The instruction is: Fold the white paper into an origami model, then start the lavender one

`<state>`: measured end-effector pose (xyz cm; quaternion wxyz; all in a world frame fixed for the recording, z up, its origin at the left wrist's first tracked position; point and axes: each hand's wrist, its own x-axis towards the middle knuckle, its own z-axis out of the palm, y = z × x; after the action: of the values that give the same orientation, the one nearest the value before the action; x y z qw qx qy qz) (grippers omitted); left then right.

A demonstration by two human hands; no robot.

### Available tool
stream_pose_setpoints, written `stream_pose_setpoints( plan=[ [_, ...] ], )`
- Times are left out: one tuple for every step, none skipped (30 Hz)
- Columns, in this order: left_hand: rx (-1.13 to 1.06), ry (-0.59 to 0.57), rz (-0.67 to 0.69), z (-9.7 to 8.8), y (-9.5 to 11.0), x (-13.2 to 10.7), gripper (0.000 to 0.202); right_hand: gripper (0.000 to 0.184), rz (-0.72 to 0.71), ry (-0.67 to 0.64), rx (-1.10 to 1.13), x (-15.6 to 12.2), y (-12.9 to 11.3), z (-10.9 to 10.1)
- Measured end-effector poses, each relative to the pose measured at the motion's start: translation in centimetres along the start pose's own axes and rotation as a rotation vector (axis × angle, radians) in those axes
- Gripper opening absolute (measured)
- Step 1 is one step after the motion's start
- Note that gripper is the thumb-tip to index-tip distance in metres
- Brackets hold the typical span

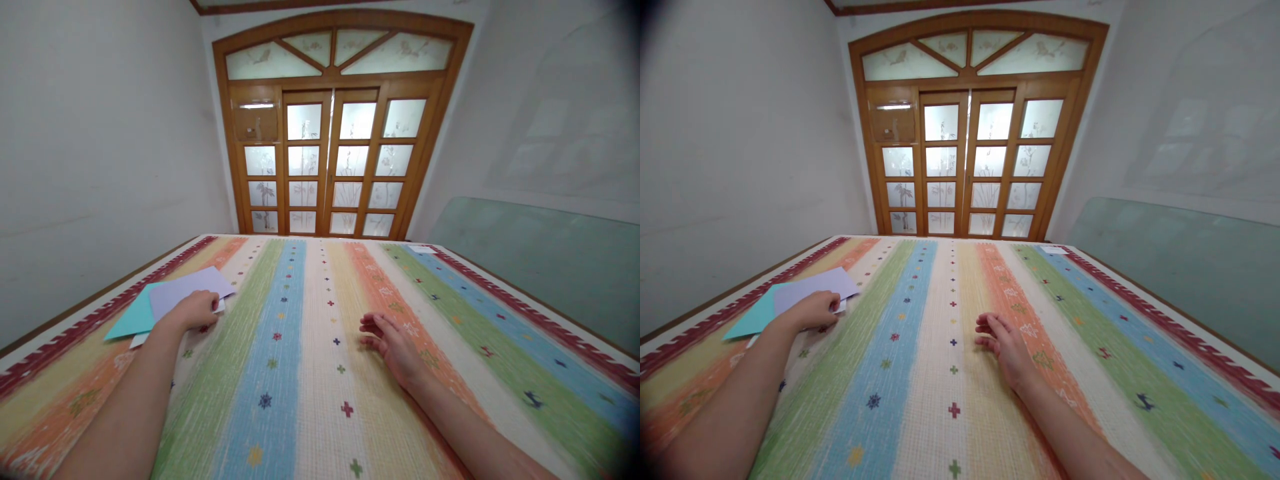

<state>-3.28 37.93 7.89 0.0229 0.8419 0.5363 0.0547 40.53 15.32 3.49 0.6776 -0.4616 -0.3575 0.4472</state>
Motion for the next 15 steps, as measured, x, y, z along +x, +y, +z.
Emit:
stream_pose_setpoints(
  plan=[
    [0.005, 0.016, -0.013, 0.1, 0.2, 0.1, 0.01, 0.022, 0.002, -0.002, 0.0, 0.0, 0.0, 0.0],
    [0.011, 0.036, -0.027, 0.0, 0.4, 0.1, 0.008, 0.022, 0.003, -0.005, -0.001, 0.0, 0.0, 0.0],
    [0.017, 0.062, -0.041, -0.1, 0.6, 0.2, 0.009, 0.021, 0.003, -0.01, -0.002, -0.1, 0.1, 0.0],
    [0.021, 0.089, -0.052, -0.3, 0.9, 0.2, 0.011, 0.021, 0.003, -0.017, -0.004, -0.1, 0.1, 0.0],
    [0.026, 0.113, -0.06, -0.7, 1.3, 0.2, 0.013, 0.021, 0.003, -0.023, -0.007, -0.1, 0.1, 0.0],
    [0.026, 0.136, -0.066, -1.1, 1.6, 0.1, 0.015, 0.02, 0.004, -0.028, -0.013, -0.1, 0.1, 0.0],
    [0.019, 0.164, -0.072, -1.5, 2.0, 0.1, 0.018, 0.02, 0.006, -0.031, -0.019, 0.0, 0.2, -0.1],
    [0.003, 0.194, -0.077, -2.0, 2.4, 0.1, 0.021, 0.02, 0.007, -0.031, -0.027, 0.0, 0.2, -0.1],
    [-0.023, 0.221, -0.084, -2.5, 2.7, 0.1, 0.023, 0.02, 0.008, -0.031, -0.036, 0.0, 0.3, -0.1],
    [-0.055, 0.238, -0.089, -3.0, 3.0, 0.2, 0.024, 0.021, 0.007, -0.033, -0.046, 0.1, 0.3, -0.2],
    [-0.092, 0.233, -0.088, -3.4, 3.2, 0.3, 0.024, 0.021, 0.006, -0.037, -0.058, 0.1, 0.4, -0.2],
    [-0.128, 0.209, -0.082, -3.9, 3.4, 0.4, 0.024, 0.021, 0.006, -0.042, -0.069, 0.1, 0.4, -0.2],
    [-0.158, 0.17, -0.074, -4.3, 3.4, 0.5, 0.023, 0.021, 0.008, -0.047, -0.078, 0.1, 0.4, -0.2],
    [-0.181, 0.13, -0.071, -4.7, 3.4, 0.7, 0.022, 0.022, 0.011, -0.053, -0.088, 0.1, 0.4, -0.2],
    [-0.197, 0.109, -0.079, -5.2, 3.3, 0.9, 0.02, 0.022, 0.014, -0.057, -0.097, 0.1, 0.4, -0.2]
  ],
)
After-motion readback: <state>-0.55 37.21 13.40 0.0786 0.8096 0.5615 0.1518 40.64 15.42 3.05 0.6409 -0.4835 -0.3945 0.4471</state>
